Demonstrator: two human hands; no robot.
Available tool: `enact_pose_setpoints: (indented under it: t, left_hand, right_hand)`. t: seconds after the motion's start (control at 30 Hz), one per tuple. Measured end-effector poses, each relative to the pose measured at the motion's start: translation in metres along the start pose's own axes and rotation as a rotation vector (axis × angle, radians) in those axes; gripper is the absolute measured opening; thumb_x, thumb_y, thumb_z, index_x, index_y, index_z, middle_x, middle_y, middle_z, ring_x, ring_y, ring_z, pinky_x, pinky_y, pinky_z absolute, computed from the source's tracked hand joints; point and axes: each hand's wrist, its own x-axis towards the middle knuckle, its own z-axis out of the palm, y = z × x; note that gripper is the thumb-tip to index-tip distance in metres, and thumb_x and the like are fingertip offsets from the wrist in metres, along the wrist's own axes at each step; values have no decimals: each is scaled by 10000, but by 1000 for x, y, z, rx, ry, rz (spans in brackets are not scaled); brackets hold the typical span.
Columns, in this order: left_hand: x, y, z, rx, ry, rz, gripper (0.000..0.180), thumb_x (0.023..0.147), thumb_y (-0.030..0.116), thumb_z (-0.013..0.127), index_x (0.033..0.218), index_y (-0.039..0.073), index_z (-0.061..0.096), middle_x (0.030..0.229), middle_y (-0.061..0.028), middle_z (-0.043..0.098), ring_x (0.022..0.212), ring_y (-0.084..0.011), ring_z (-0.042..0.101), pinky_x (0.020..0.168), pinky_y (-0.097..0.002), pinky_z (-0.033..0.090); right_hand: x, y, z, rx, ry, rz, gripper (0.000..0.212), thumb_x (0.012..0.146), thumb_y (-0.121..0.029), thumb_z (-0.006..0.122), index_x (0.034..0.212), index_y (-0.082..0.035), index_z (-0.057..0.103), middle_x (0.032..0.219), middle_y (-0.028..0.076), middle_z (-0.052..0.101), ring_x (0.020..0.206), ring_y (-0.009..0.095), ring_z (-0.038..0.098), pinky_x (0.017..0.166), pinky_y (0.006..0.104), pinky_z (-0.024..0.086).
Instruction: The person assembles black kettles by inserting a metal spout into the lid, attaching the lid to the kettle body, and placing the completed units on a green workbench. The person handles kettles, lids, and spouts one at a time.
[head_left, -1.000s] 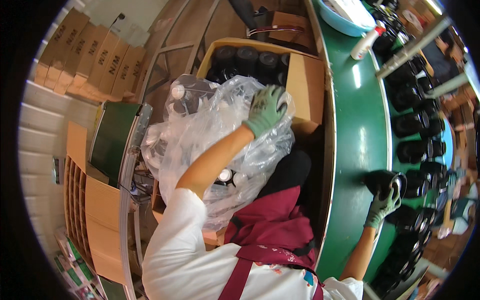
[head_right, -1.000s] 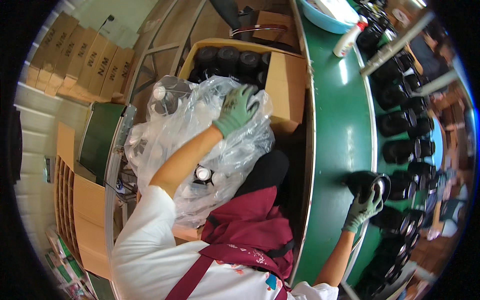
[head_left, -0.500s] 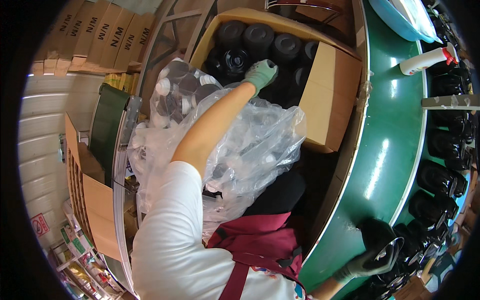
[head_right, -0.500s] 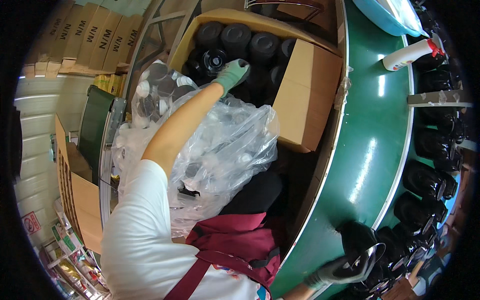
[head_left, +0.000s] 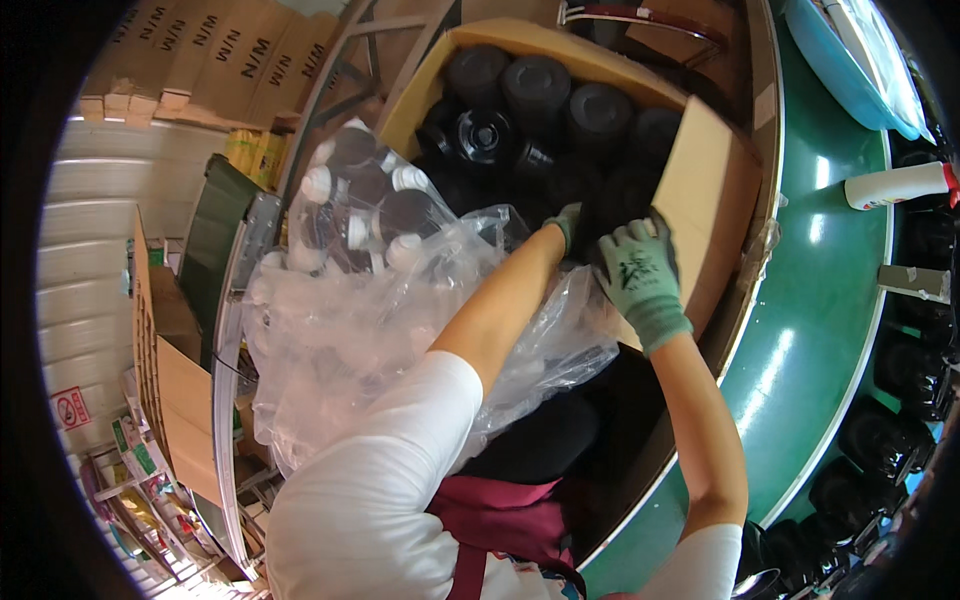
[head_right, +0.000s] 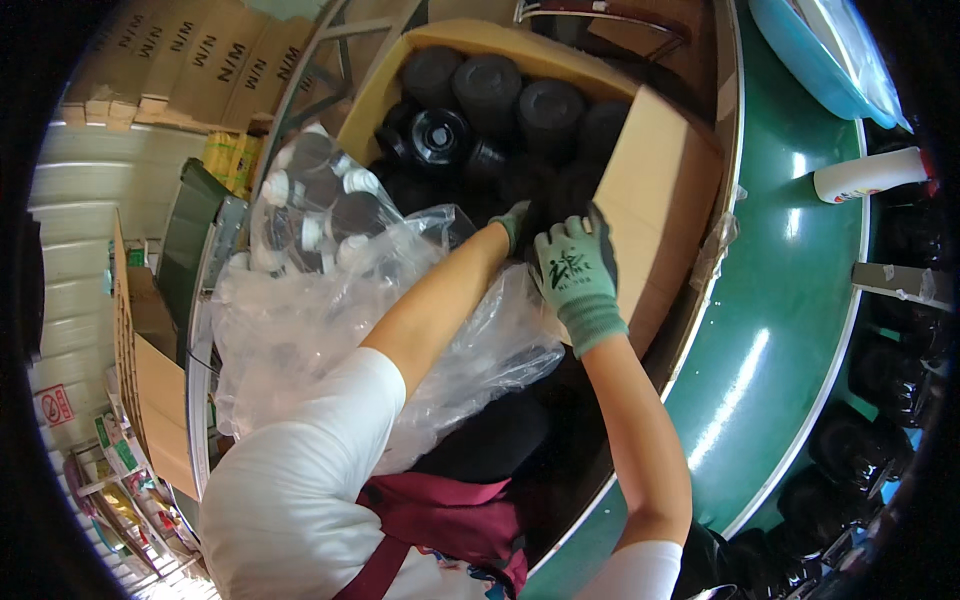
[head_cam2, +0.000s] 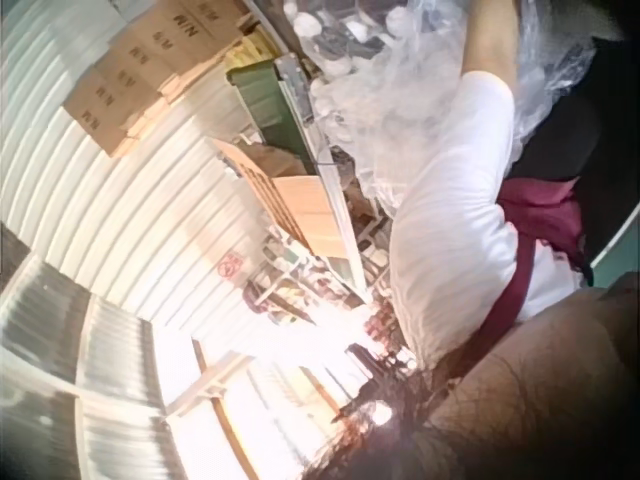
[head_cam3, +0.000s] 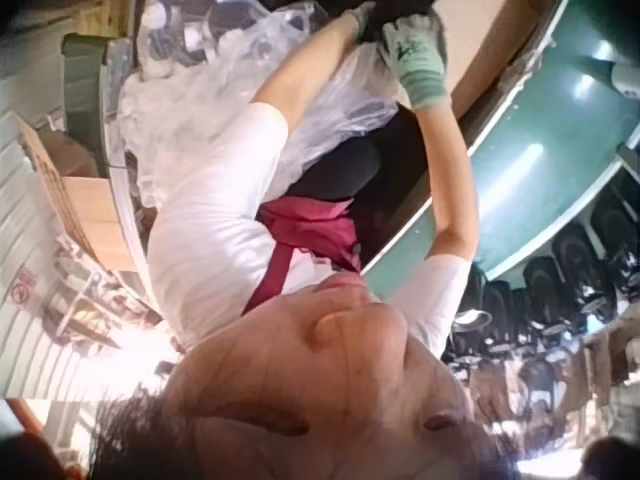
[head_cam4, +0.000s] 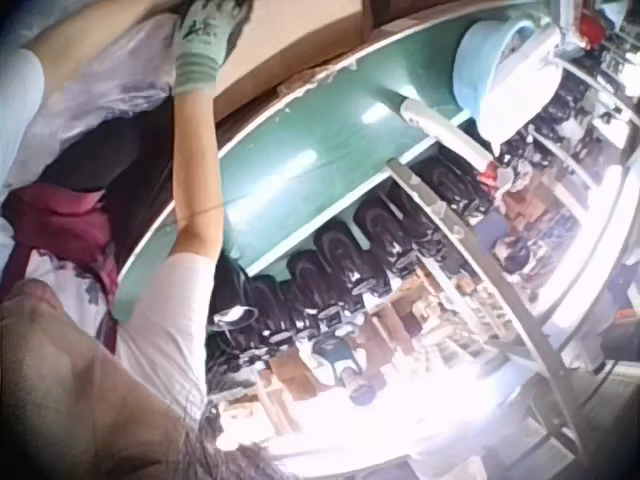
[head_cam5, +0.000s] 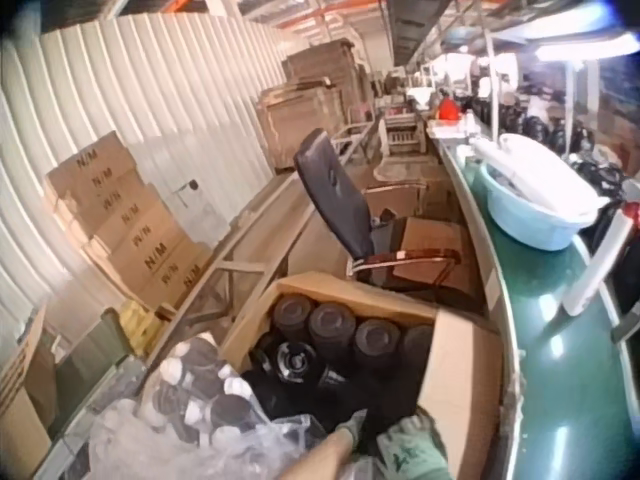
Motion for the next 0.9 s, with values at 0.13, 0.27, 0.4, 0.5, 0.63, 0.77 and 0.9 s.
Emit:
enact_pose_setpoints:
  t: [0.13, 0.27, 0.4, 0.5, 0.63, 0.77, 0.9]
  left_hand:
    - [2, -6, 9, -22, 80, -36, 285, 923, 378, 616, 1006, 134, 737, 1066, -99, 726, 1043, -298, 683, 898, -450, 531]
    - [11, 9, 17, -4, 125, -38, 294, 931, 382, 612, 1027, 129, 727, 1083, -98, 719, 1056, -291, 675, 912, -446, 523]
    - [11, 10, 14, -4, 148, -36, 303, 939, 385, 609, 1049, 124, 717, 1101, -98, 713, 1069, -284, 667, 926, -442, 516]
    - [14, 25, 18, 17, 140, 4, 311, 944, 388, 607, 1065, 121, 710, 1114, -97, 708, 1079, -279, 661, 936, -439, 510]
    - [10, 0, 16, 8, 175, -34, 321, 952, 392, 604, 1086, 116, 700, 1132, -96, 701, 1092, -272, 653, 950, -434, 502]
    - [12, 3, 13, 36, 183, -9, 333, 960, 395, 601, 1108, 111, 690, 1149, -96, 695, 1105, -265, 646, 964, -430, 494]
    - [19, -8, 12, 107, 209, 25, 344, 967, 399, 597, 1130, 106, 680, 1167, -95, 688, 1118, -258, 638, 978, -426, 487]
  right_hand:
    - [-48, 5, -99, -189, 73, 362, 271, 948, -395, 643, 925, -126, 670, 890, 82, 703, 1012, 284, 625, 1009, 462, 429]
    - [-43, 44, -114, -295, -296, 655, 292, 990, -394, 603, 1007, -114, 681, 891, 99, 773, 891, 294, 741, 940, 466, 483]
    - [-4, 40, -91, -327, -366, 642, 283, 988, -344, 587, 1067, -109, 725, 1000, 108, 788, 946, 288, 763, 864, 472, 542]
    - [34, 42, -92, -337, -659, 557, 218, 951, -204, 640, 1085, -128, 795, 1090, 109, 790, 979, 279, 770, 774, 473, 593]
    - [71, 16, -58, -402, -903, 440, 409, 909, -282, 700, 1273, -98, 721, 1271, 147, 698, 1159, 357, 677, 856, 548, 563]
    - [57, 34, 5, -521, -847, 233, 759, 915, -375, 683, 1549, -36, 441, 1610, 256, 367, 1403, 467, 456, 1094, 606, 419]
    - [69, 47, 9, -112, -700, 390, 947, 925, -439, 652, 1616, 47, 226, 1673, 306, 204, 1469, 508, 345, 1201, 580, 307]
